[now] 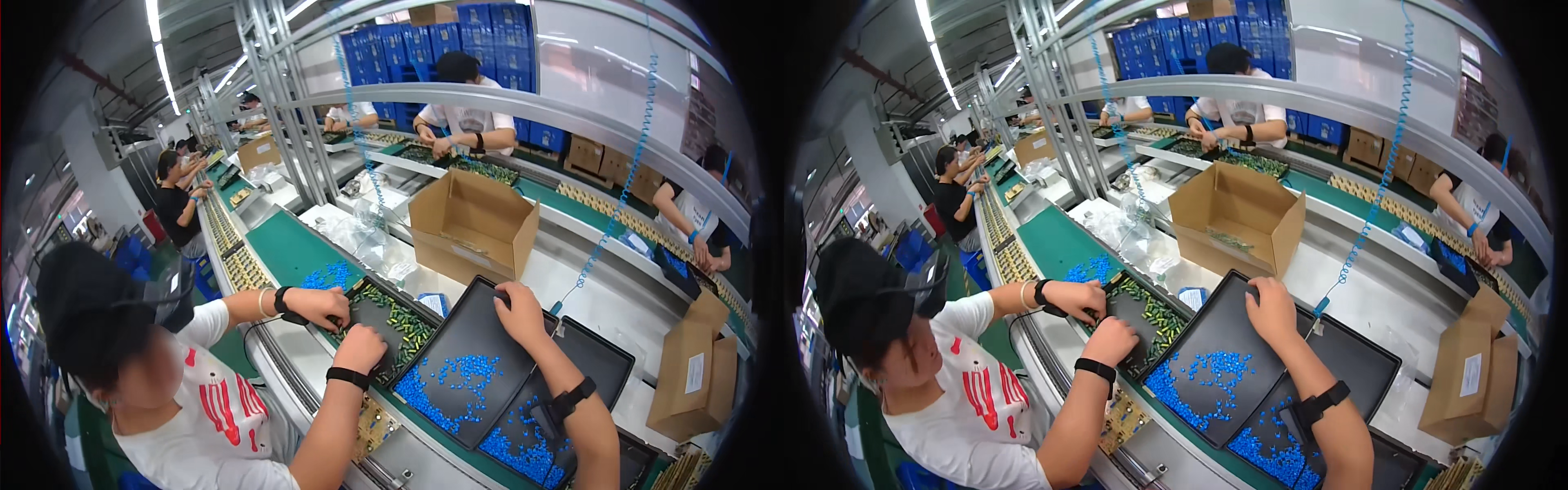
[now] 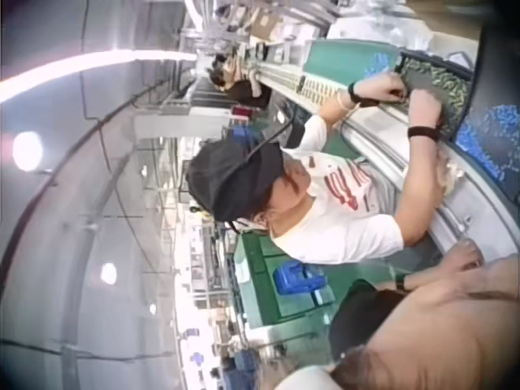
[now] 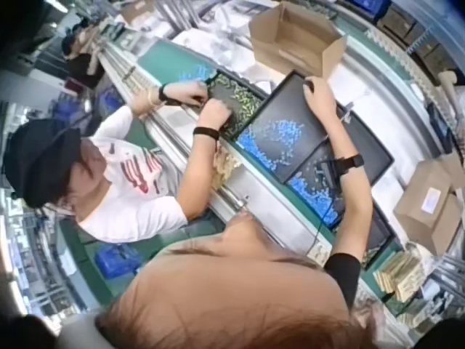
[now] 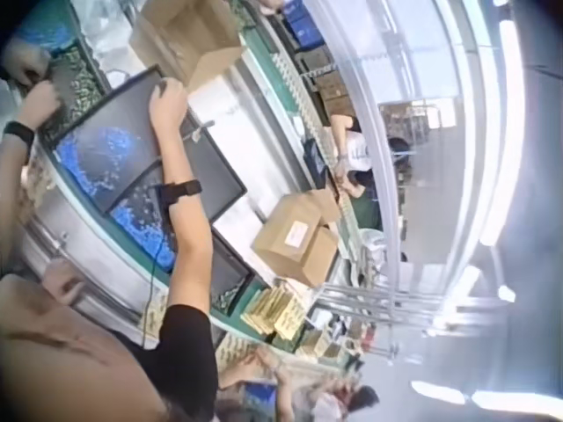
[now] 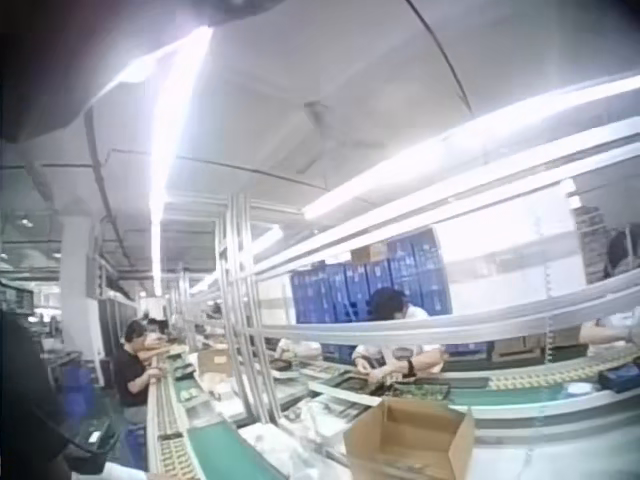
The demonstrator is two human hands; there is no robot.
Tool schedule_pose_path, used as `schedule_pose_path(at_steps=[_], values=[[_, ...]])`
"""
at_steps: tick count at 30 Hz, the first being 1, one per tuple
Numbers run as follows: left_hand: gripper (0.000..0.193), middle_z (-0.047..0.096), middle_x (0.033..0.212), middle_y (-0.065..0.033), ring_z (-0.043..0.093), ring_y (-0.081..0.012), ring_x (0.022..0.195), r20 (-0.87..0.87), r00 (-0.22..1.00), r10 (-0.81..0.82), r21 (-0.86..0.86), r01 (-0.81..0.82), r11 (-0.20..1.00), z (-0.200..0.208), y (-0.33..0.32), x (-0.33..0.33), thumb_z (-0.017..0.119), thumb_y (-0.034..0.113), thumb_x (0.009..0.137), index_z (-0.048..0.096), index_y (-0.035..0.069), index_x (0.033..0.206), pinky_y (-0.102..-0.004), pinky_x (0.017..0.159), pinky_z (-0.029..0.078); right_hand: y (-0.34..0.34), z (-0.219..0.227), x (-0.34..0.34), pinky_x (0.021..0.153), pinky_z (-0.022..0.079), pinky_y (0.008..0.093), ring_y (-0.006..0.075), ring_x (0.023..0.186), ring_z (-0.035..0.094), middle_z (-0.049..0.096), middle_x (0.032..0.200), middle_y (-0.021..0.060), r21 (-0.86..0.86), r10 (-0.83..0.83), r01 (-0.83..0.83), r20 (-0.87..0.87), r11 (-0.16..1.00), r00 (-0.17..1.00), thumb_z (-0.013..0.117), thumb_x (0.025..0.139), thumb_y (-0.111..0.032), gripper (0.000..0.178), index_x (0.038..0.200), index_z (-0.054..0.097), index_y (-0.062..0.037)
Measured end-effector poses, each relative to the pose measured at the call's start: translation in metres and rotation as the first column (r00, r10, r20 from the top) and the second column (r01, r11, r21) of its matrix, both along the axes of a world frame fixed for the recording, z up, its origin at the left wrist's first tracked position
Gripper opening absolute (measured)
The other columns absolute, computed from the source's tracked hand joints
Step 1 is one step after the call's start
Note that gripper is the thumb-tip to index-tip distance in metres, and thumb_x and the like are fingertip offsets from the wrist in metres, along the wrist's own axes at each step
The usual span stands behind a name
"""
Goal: Manually placing electronic components onto circuit board panels at an assembly line station.
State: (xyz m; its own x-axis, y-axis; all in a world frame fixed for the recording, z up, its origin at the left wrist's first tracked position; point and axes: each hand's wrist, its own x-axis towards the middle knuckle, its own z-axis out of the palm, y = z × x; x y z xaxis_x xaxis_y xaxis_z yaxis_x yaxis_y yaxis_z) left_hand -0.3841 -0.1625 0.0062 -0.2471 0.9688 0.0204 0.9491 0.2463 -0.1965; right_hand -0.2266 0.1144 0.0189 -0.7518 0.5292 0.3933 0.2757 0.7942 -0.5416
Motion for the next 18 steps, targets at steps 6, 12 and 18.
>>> schedule_pose_path(at_steps=[6,12,18], values=[[0.016,0.066,0.075,-0.0006,0.063,-0.0177,0.081,-0.226,0.971,0.074,-0.285,-0.138,0.949,-0.032,0.0,-0.026,0.056,0.015,0.077,0.071,0.015,0.07,-0.0319,0.071,0.046,0.006,0.017,0.006,0.085,0.048,0.0337,0.0257,0.098,0.062,0.064,0.1,0.0139,-0.366,0.169,-0.108,0.141,0.924,0.975,0.066,0.082,-0.021,0.029,0.103,0.063,-0.0018],[0.012,0.054,0.073,-0.0037,0.052,-0.0185,0.079,-0.275,0.933,0.233,0.082,-0.218,0.972,0.021,-0.035,0.011,0.056,0.014,0.072,0.053,0.013,0.061,-0.0292,0.069,0.041,-0.01,0.034,0.027,0.078,0.046,0.0275,0.0161,0.095,0.061,0.063,0.101,0.0081,-0.508,0.21,-0.093,0.178,0.856,0.961,0.067,0.083,-0.019,0.028,0.106,0.063,-0.0033],[0.011,0.06,0.08,-0.0081,0.055,-0.024,0.071,-0.688,0.719,0.096,0.01,-0.123,0.992,0.001,-0.149,0.08,0.061,0.008,0.085,0.059,0.001,0.077,-0.0348,0.075,0.045,0.003,0.051,-0.009,0.095,0.043,0.0397,0.0341,0.113,0.052,0.055,0.122,0.019,-0.003,0.094,-0.095,0.168,0.995,0.981,0.066,0.084,-0.021,0.049,0.126,0.049,-0.0015]])
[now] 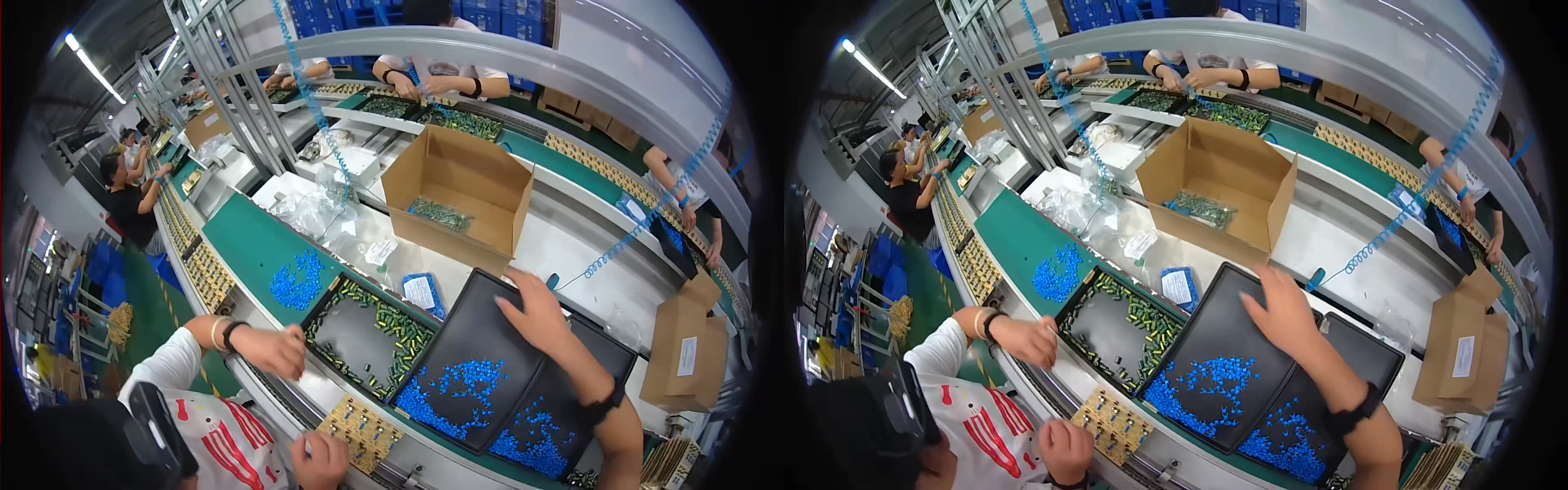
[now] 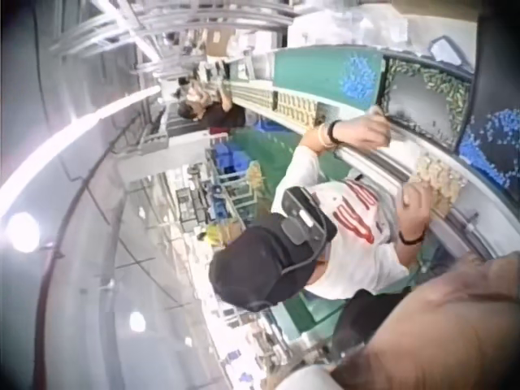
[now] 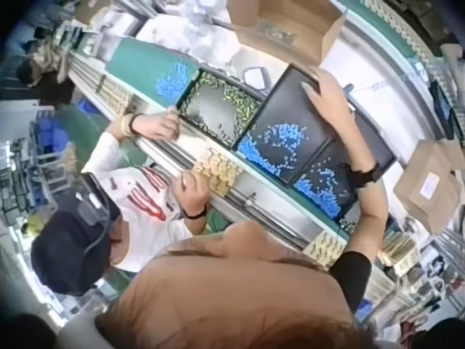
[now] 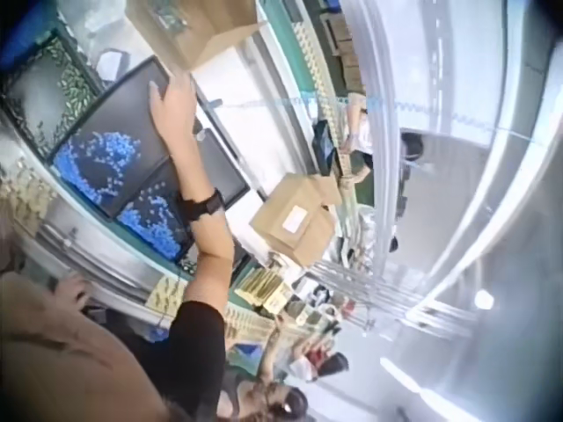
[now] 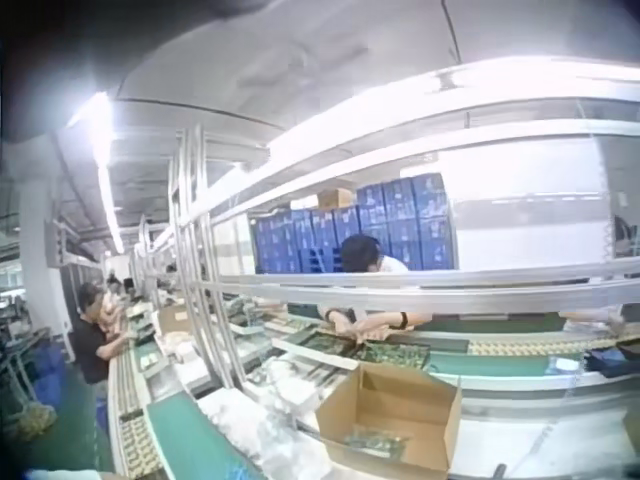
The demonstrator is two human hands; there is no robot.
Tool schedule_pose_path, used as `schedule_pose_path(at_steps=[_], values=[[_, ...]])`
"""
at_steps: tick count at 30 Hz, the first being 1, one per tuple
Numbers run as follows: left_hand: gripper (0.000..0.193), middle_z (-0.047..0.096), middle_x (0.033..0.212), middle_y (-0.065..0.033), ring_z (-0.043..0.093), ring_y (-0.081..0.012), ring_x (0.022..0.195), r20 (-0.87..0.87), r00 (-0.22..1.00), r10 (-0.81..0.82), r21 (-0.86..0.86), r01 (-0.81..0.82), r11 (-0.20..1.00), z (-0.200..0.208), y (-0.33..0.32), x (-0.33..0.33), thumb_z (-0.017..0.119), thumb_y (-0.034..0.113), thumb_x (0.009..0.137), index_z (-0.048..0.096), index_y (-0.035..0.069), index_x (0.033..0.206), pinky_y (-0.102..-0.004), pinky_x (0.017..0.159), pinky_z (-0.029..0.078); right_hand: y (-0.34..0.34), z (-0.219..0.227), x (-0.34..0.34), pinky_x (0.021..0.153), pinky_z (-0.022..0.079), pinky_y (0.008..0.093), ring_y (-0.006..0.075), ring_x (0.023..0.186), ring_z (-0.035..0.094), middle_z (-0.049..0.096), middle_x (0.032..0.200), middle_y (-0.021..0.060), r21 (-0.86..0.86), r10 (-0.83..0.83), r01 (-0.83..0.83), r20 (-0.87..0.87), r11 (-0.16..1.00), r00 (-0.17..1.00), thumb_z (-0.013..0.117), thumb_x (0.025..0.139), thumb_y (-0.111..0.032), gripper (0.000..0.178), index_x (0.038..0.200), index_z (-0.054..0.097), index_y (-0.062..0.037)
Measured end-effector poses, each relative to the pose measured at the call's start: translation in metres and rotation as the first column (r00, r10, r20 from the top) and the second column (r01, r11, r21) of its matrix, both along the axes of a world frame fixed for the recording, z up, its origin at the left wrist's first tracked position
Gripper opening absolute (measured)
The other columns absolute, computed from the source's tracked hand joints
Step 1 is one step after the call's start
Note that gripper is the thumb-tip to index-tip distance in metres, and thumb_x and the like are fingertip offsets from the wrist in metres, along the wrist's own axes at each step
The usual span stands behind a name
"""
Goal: Manually placing electronic components onto circuit board panels at an assembly line station.
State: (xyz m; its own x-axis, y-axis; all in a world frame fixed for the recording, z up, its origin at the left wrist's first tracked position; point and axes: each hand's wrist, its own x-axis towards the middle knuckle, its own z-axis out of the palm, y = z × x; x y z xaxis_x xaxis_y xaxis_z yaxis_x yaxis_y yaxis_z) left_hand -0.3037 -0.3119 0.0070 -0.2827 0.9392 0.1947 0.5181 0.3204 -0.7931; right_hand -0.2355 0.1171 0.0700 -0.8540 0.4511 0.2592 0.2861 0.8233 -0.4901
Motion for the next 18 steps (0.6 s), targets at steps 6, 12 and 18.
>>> schedule_pose_path(at_steps=[6,12,18], values=[[0.007,0.062,0.094,-0.0114,0.058,-0.0277,0.084,0.977,0.164,-0.139,0.013,0.598,0.801,-0.032,0.063,-0.149,0.058,0.005,0.088,0.061,-0.001,0.09,-0.0365,0.078,0.047,0.057,-0.052,-0.11,0.092,0.044,0.0447,0.0387,0.109,0.055,0.058,0.119,0.0245,-0.068,-0.183,0.241,0.468,0.968,0.865,0.059,0.084,-0.041,0.048,0.112,0.063,-0.0013],[0.012,0.062,0.103,-0.0151,0.058,-0.0314,0.094,0.821,-0.522,0.231,0.252,0.695,0.674,-0.015,0.078,-0.192,0.054,0.003,0.091,0.06,-0.003,0.099,-0.0388,0.081,0.047,0.011,-0.059,-0.134,0.08,0.049,0.047,0.0328,0.099,0.063,0.067,0.104,0.015,0.128,-0.115,0.048,0.585,0.991,0.803,0.054,0.084,-0.028,0.031,0.1,0.069,-0.0052],[0.013,0.059,0.098,-0.0161,0.055,-0.0327,0.091,0.815,-0.54,0.21,0.294,0.698,0.653,-0.021,0.078,-0.189,0.054,0.003,0.09,0.056,-0.003,0.101,-0.0406,0.081,0.043,0.07,-0.092,-0.162,0.079,0.051,0.0446,0.0348,0.095,0.064,0.067,0.103,0.0178,-0.011,-0.172,0.203,0.485,0.979,0.858,0.054,0.081,-0.015,0.027,0.101,0.067,-0.0027]])
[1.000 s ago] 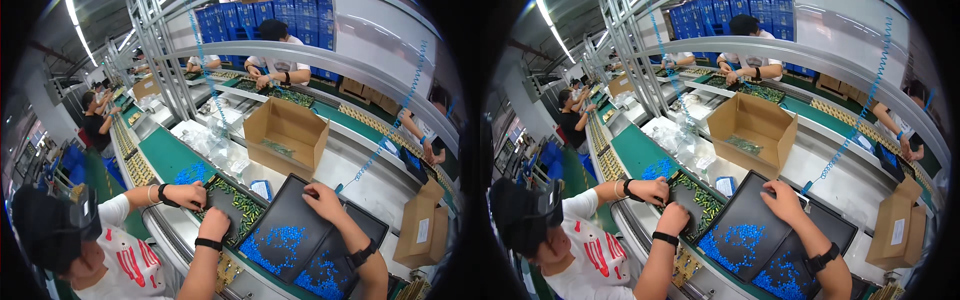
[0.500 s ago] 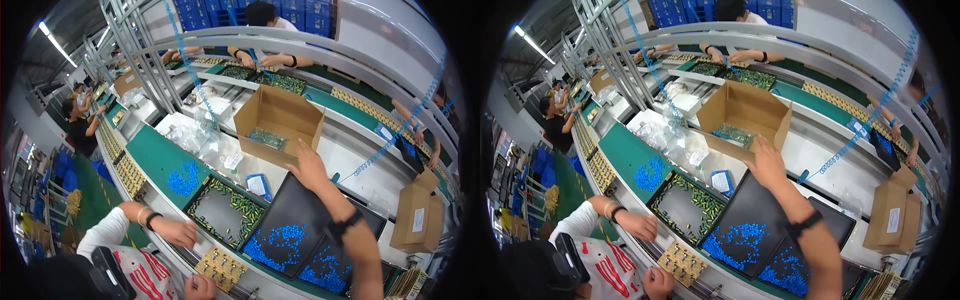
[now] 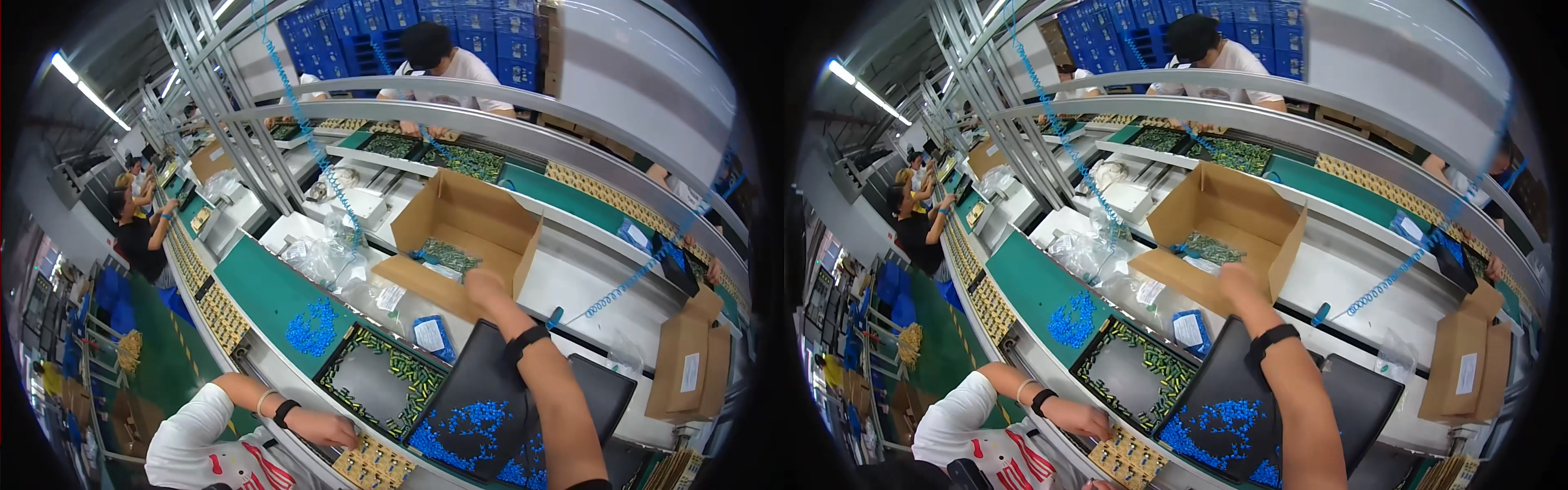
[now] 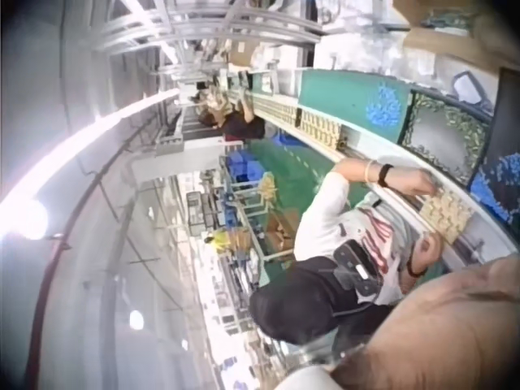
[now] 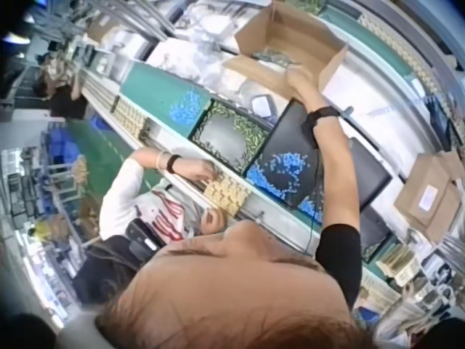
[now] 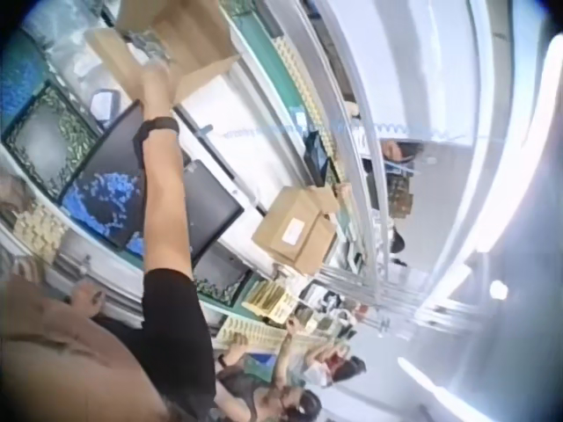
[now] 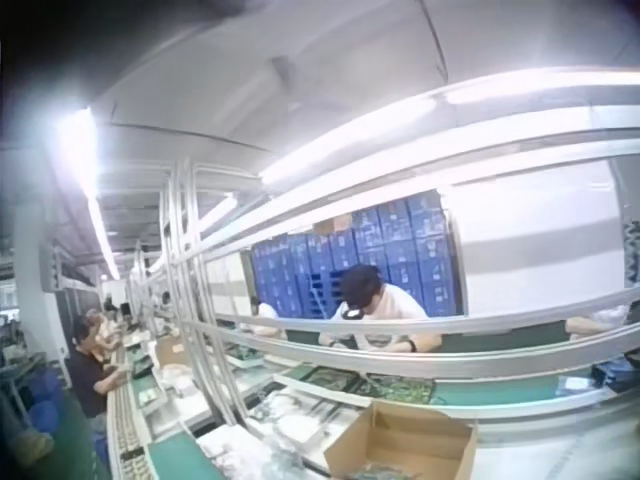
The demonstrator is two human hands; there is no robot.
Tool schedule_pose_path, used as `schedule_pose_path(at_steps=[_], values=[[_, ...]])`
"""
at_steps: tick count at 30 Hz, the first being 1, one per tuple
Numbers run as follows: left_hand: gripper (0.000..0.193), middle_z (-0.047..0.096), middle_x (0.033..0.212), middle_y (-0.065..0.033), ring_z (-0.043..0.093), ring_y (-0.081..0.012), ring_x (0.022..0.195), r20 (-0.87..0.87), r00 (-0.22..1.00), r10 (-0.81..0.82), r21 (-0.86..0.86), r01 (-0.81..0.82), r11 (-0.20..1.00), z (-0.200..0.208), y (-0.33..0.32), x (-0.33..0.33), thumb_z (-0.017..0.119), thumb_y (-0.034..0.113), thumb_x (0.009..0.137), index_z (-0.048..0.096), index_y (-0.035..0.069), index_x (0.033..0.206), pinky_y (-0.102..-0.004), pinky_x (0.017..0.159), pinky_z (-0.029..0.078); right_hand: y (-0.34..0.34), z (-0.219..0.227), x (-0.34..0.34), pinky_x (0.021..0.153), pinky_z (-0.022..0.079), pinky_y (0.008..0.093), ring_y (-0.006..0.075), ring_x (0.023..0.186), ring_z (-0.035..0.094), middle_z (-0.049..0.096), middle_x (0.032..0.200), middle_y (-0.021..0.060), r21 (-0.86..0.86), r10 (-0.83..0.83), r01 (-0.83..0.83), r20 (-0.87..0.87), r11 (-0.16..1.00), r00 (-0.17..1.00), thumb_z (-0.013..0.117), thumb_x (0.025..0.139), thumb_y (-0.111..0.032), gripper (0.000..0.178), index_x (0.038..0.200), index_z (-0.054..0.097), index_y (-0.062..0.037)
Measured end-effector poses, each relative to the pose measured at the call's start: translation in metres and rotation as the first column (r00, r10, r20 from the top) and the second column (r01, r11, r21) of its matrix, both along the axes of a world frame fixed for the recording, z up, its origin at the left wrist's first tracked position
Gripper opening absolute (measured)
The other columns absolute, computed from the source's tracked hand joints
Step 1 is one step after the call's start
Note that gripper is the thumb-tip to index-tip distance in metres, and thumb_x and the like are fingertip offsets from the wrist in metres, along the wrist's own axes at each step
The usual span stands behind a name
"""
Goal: Manually placing electronic components onto circuit board panels at an assembly line station.
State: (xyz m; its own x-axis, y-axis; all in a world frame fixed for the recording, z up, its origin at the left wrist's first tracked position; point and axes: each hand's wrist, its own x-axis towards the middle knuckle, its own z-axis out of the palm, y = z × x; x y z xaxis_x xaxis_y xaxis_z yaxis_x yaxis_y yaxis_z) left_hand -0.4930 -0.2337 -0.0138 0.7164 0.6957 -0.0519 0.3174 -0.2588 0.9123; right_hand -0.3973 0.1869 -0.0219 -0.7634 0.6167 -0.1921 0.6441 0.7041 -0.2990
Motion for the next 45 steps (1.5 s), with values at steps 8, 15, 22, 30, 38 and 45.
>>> schedule_pose_path(at_steps=[8,15,22,30,38,45], values=[[0.022,0.053,0.096,-0.0164,0.051,-0.0315,0.092,-0.115,0.989,-0.088,0.318,0.121,0.94,0.0,-0.002,-0.015,0.052,0.012,0.082,0.053,-0.004,0.097,-0.04,0.088,0.04,0.056,-0.043,-0.077,0.077,0.053,0.0422,0.0345,0.092,0.065,0.067,0.105,0.0177,-0.236,0.001,0.079,0.323,0.969,0.946,0.053,0.076,-0.005,0.036,0.111,0.064,-0.0054],[0.021,0.055,0.096,-0.0116,0.053,-0.023,0.091,-0.299,0.952,-0.059,0.634,0.245,0.734,-0.015,-0.018,-0.013,0.049,0.014,0.083,0.056,-0.001,0.097,-0.0363,0.087,0.04,0.068,-0.073,-0.089,0.083,0.05,0.0417,0.0357,0.097,0.063,0.064,0.109,0.0186,-0.222,0.322,-0.302,0.059,0.927,0.945,0.06,0.081,-0.016,0.026,0.105,0.069,-0.0116],[0.026,0.055,0.102,-0.0097,0.053,-0.0227,0.088,-0.281,0.96,-0.013,0.643,0.198,0.74,0.014,-0.004,-0.025,0.052,0.019,0.083,0.056,0.001,0.102,-0.0363,0.078,0.041,0.054,-0.058,-0.1,0.081,0.051,0.0437,0.0361,0.094,0.063,0.066,0.096,0.0216,0.112,0.183,-0.196,0.112,0.974,0.977,0.059,0.079,-0.014,0.021,0.092,0.068,-0.0009],[0.041,0.056,0.106,-0.0167,0.055,-0.0343,0.095,-0.295,0.707,0.643,0.576,-0.406,0.71,0.075,0.07,-0.07,0.067,0.027,0.078,0.053,0.003,0.109,-0.0445,0.079,0.045,0.049,-0.011,-0.072,0.08,0.048,0.0469,0.0396,0.09,0.062,0.064,0.092,0.0239,0.191,0.141,-0.145,0.035,0.971,0.989,0.06,0.08,-0.021,0.023,0.086,0.065,0.0008],[0.024,0.059,0.1,-0.0121,0.057,-0.0273,0.089,-0.563,0.373,0.738,0.754,-0.133,0.643,0.055,0.036,0.101,0.055,0.021,0.082,0.057,0.004,0.1,-0.0347,0.077,0.047,0.053,0.068,-0.05,0.083,0.048,0.0467,0.0401,0.094,0.06,0.063,0.098,0.0225,0.312,0.121,-0.023,-0.297,0.95,0.947,0.055,0.084,-0.016,0.018,0.089,0.063,-0.0009],[0.025,0.058,0.105,-0.0093,0.055,-0.0211,0.092,-0.618,-0.133,0.775,0.757,0.167,0.632,0.054,0.004,0.215,0.053,0.018,0.078,0.061,0.003,0.097,-0.0274,0.083,0.045,0.005,0.156,0.02,0.078,0.043,0.0421,0.0368,0.088,0.054,0.054,0.09,0.0194,0.427,0.336,0.038,-0.761,0.904,0.555,0.051,0.089,-0.01,0.011,0.094,0.053,-0.0009]])
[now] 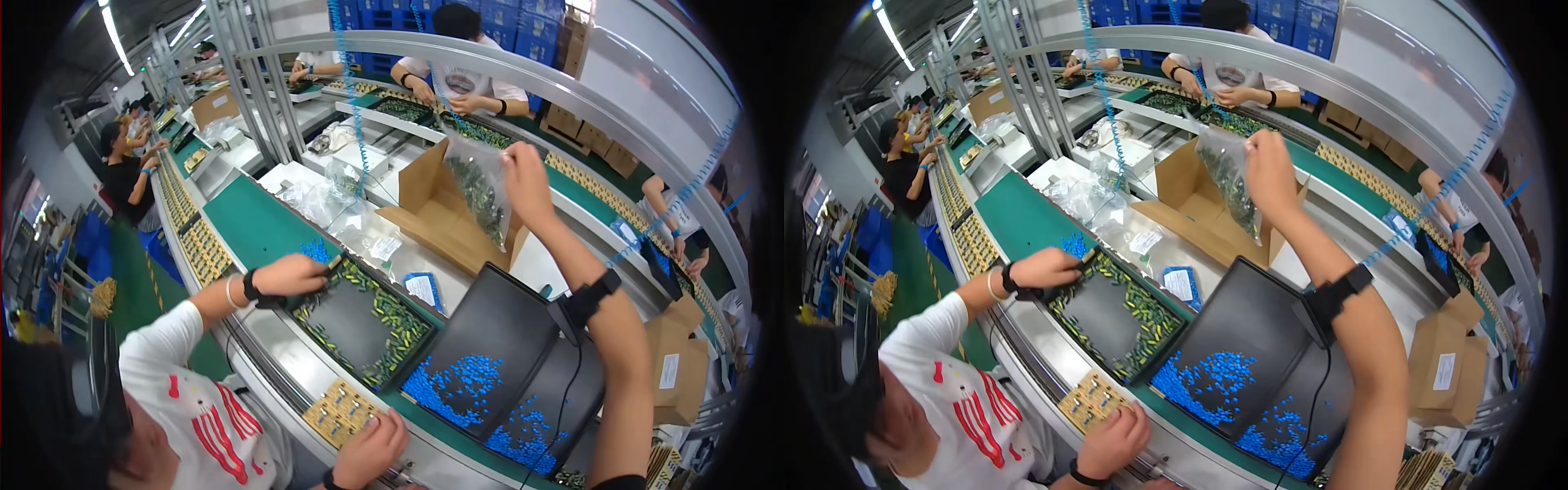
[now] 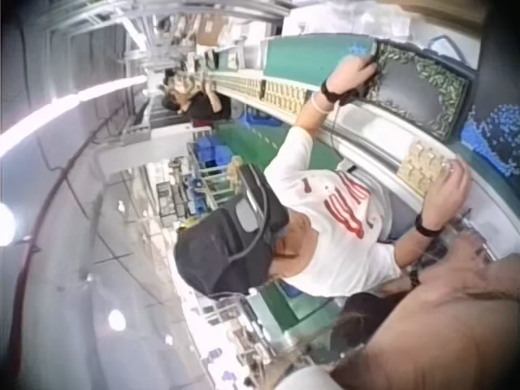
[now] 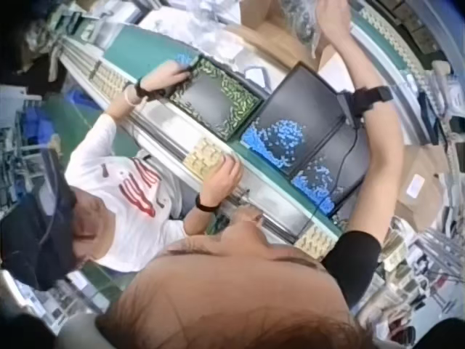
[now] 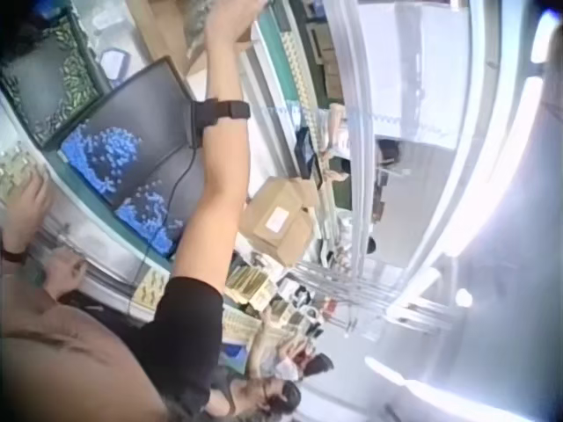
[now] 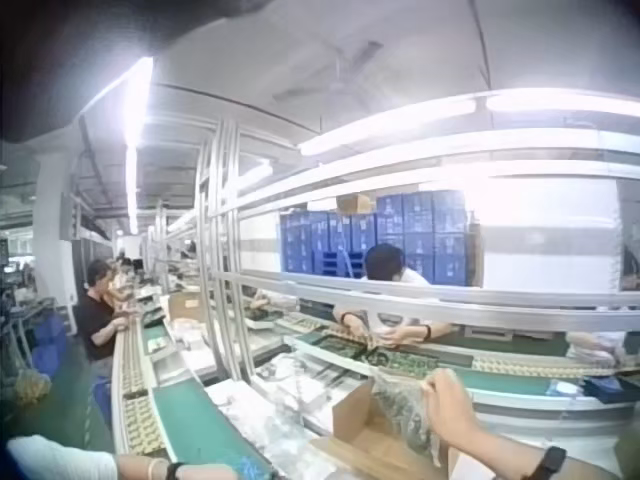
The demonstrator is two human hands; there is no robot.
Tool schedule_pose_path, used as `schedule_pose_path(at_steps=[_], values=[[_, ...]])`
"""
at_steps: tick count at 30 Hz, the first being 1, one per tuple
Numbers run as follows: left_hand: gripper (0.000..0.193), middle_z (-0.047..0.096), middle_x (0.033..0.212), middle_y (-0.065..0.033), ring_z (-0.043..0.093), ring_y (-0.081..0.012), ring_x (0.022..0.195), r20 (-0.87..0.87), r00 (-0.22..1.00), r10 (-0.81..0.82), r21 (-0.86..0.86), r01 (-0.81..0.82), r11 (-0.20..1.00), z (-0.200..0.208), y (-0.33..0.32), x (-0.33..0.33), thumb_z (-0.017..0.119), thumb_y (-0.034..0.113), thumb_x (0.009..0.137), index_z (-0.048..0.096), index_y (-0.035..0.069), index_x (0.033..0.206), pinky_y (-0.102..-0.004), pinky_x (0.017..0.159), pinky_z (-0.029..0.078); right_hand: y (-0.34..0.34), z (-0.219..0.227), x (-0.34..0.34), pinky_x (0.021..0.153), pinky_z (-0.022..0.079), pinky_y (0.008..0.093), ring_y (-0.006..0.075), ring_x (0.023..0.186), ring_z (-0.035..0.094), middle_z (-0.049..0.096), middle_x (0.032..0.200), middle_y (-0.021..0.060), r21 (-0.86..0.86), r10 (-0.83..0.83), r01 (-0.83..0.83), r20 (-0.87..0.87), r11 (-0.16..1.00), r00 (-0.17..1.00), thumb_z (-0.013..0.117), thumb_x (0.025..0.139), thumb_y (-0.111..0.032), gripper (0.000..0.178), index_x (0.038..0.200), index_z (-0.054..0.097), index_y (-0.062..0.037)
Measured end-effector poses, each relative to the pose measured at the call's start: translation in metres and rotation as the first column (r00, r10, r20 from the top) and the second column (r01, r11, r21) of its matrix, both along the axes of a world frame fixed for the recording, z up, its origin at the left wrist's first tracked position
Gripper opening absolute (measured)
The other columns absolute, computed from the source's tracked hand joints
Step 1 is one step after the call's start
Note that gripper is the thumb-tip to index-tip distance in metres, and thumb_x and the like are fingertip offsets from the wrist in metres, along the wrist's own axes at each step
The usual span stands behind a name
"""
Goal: Manually placing electronic components onto circuit board panels at an assembly line station.
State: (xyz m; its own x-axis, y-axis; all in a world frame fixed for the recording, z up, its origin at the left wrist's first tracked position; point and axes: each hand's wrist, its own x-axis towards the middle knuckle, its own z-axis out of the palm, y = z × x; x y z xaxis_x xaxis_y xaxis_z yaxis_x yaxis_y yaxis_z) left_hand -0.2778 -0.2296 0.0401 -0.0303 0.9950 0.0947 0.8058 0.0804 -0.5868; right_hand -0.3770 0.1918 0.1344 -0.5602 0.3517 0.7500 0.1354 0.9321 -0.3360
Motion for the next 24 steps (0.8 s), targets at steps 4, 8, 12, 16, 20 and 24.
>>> schedule_pose_path(at_steps=[4,8,12,16,20,24], values=[[0.02,0.058,0.103,-0.0082,0.054,-0.0198,0.097,0.082,0.997,-0.005,0.002,0.005,1.0,-0.012,-0.016,0.007,0.05,0.018,0.079,0.06,0.007,0.093,-0.0232,0.084,0.043,-0.046,0.054,0.081,0.074,0.042,0.0354,0.0283,0.081,0.052,0.051,0.086,0.015,0.008,0.031,-0.03,-0.227,1.0,0.973,0.049,0.093,-0.013,0.013,0.093,0.051,-0.0002],[0.016,0.061,0.095,-0.0062,0.058,-0.0219,0.089,0.53,0.848,0.003,0.149,-0.096,0.984,-0.058,-0.043,0.082,0.054,0.018,0.083,0.062,0.009,0.094,-0.0279,0.081,0.047,-0.12,0.095,0.16,0.072,0.04,0.0353,0.0279,0.076,0.049,0.049,0.084,0.0148,-0.033,0.084,-0.111,-0.453,0.993,0.887,0.048,0.094,-0.013,0.016,0.089,0.049,0.0016],[0.021,0.064,0.091,-0.0064,0.06,-0.0246,0.083,0.929,0.353,-0.115,0.196,-0.203,0.959,-0.102,-0.072,0.155,0.063,0.022,0.082,0.064,0.009,0.099,-0.0316,0.08,0.049,-0.182,0.12,0.26,0.072,0.04,0.0329,0.0221,0.077,0.047,0.049,0.084,0.0133,-0.102,0.104,-0.161,-0.419,0.982,0.902,0.048,0.095,-0.013,0.016,0.088,0.048,0.0015],[0.066,0.057,0.117,-0.0152,0.054,-0.0339,0.106,0.853,0.294,-0.43,0.464,-0.052,0.884,-0.092,-0.067,0.155,0.076,0.028,0.07,0.051,0.006,0.127,-0.0388,0.094,0.043,-0.247,0.113,0.362,0.068,0.038,0.0297,0.0176,0.072,0.043,0.046,0.079,0.0091,-0.123,0.127,-0.182,-0.358,0.976,0.925,0.047,0.095,-0.01,0.012,0.089,0.048,0.0005],[0.106,0.029,0.147,-0.0169,0.033,-0.0347,0.132,0.564,-0.364,-0.741,0.715,-0.234,0.659,-0.009,-0.03,0.214,0.081,0.029,0.067,0.016,0.005,0.147,-0.0441,0.106,0.029,-0.313,0.093,0.447,0.07,0.038,0.0278,0.016,0.075,0.043,0.045,0.083,0.0084,-0.285,0.012,-0.13,-0.383,0.95,0.924,0.047,0.095,-0.007,0.009,0.088,0.048,-0.0007],[0.054,0.057,0.116,-0.0119,0.054,-0.021,0.105,0.515,-0.615,-0.597,0.563,-0.283,0.777,0.069,0.014,0.252,0.075,0.021,0.078,0.052,0.001,0.123,-0.0336,0.089,0.043,-0.355,0.054,0.49,0.073,0.041,0.0288,0.0174,0.081,0.049,0.051,0.089,0.009,-0.16,-0.091,0.042,-0.312,0.986,0.946,0.052,0.093,-0.012,0.012,0.094,0.05,-0.0002]])
